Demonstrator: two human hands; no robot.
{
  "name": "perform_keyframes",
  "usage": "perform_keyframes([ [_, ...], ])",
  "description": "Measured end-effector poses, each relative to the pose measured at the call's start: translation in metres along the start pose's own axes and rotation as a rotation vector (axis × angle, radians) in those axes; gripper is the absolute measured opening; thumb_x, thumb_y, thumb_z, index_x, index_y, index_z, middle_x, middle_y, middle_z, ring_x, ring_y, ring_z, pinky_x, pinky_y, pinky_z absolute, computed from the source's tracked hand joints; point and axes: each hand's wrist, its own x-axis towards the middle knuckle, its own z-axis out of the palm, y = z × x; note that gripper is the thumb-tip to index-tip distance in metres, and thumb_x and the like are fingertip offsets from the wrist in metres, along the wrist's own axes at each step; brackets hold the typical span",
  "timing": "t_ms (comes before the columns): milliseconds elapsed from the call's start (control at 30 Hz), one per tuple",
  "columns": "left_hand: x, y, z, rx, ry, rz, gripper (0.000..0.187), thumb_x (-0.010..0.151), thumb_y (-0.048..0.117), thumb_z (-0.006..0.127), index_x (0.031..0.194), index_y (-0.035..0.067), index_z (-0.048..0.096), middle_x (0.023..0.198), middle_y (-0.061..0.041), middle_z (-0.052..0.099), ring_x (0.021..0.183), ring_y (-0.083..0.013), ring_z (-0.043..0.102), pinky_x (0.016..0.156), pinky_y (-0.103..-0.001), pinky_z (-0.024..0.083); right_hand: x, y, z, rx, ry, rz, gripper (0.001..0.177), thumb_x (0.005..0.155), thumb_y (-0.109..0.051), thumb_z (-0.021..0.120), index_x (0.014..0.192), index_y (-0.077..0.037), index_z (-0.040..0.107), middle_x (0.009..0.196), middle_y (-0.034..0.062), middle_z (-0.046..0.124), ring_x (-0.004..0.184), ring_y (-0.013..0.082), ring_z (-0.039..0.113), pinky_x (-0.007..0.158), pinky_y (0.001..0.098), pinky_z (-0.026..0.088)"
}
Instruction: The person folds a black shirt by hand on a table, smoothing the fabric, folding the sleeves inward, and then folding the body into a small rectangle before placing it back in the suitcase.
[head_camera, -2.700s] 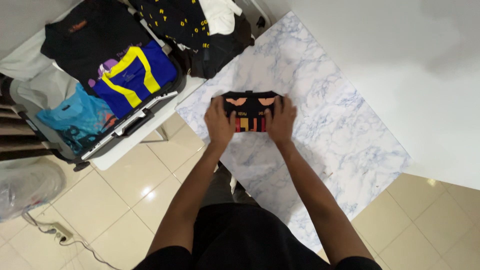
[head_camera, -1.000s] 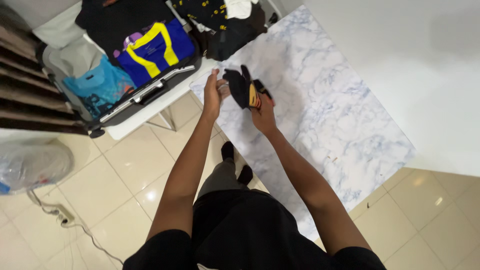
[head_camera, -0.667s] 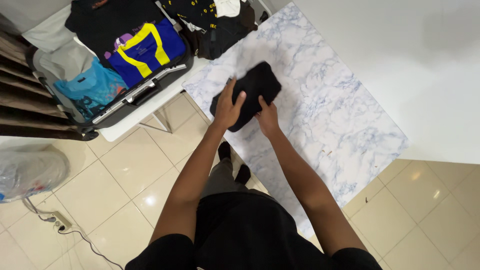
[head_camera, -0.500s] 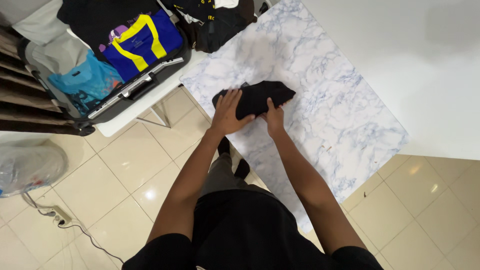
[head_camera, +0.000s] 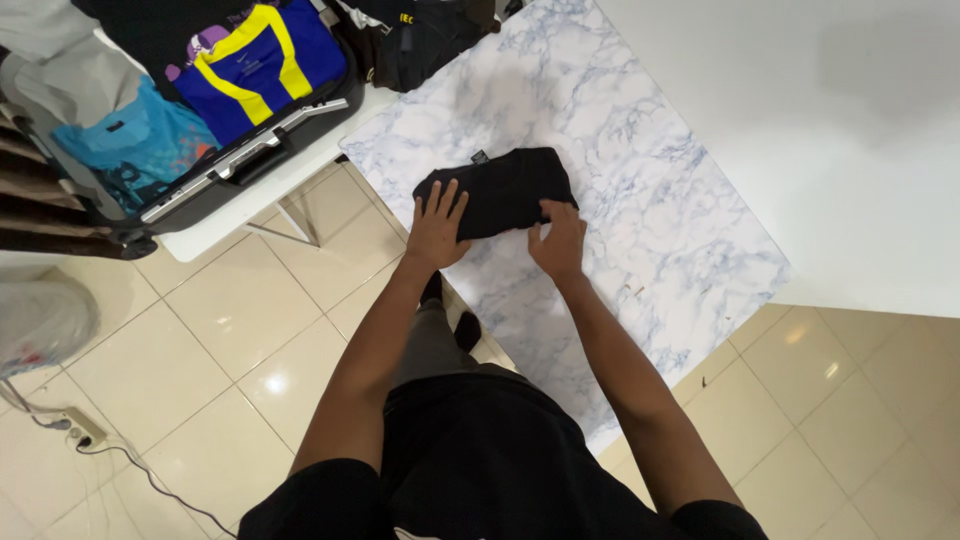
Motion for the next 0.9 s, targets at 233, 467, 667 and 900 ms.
perform_keyframes([
  [233,-0.008,-0.001,-0.007,-0.219,-0.053,-0.060,0.075,0.091,0.037,0.071,0.156,0.016,0.040,0.166,-0.015,0.020,0.152,-0.0400,0.018,0.116,-0.060,0.025,0.004,-0.026,0.003,-0.513,-0.272,-0.338,0.089,0.075,-0.002,0.067,0.160,-0.007,0.041,0.167,0.0263,0.020,0.154,0.0475,0.015,0.122,0.0673,0.011],
  [467,-0.048,-0.031,-0.003,-0.280,0.071,-0.083,0.059,0.095,0.030,0.068,0.151,0.014,0.057,0.156,-0.008,0.044,0.147,-0.0295,0.043,0.125,-0.042,0.039,0.010,0.019,0.036,-0.460,-0.366,-0.324,0.077,0.085,-0.016,0.078,0.155,-0.016,0.045,0.166,0.0113,0.038,0.155,0.0393,0.029,0.130,0.0593,0.018],
  [667,-0.037,-0.030,0.014,0.121,0.208,-0.090,0.070,0.076,0.015,0.070,0.144,0.010,0.053,0.161,-0.016,0.039,0.147,-0.0401,0.036,0.110,-0.059,0.036,0.023,-0.018,0.056,-0.610,-0.451,-0.377,0.080,0.079,-0.005,0.070,0.155,-0.010,0.046,0.159,0.0204,0.039,0.148,0.0428,0.028,0.120,0.0567,0.017],
  [900,-0.035,-0.039,-0.019,-0.073,0.204,-0.139,0.055,0.082,0.012,0.068,0.137,0.010,0.061,0.144,-0.014,0.059,0.127,-0.0339,0.057,0.099,-0.049,0.050,0.043,-0.028,0.071,-0.628,-0.499,-0.405,0.069,0.077,-0.001,0.066,0.145,-0.011,0.055,0.151,0.0170,0.050,0.142,0.0382,0.039,0.120,0.0550,0.021],
])
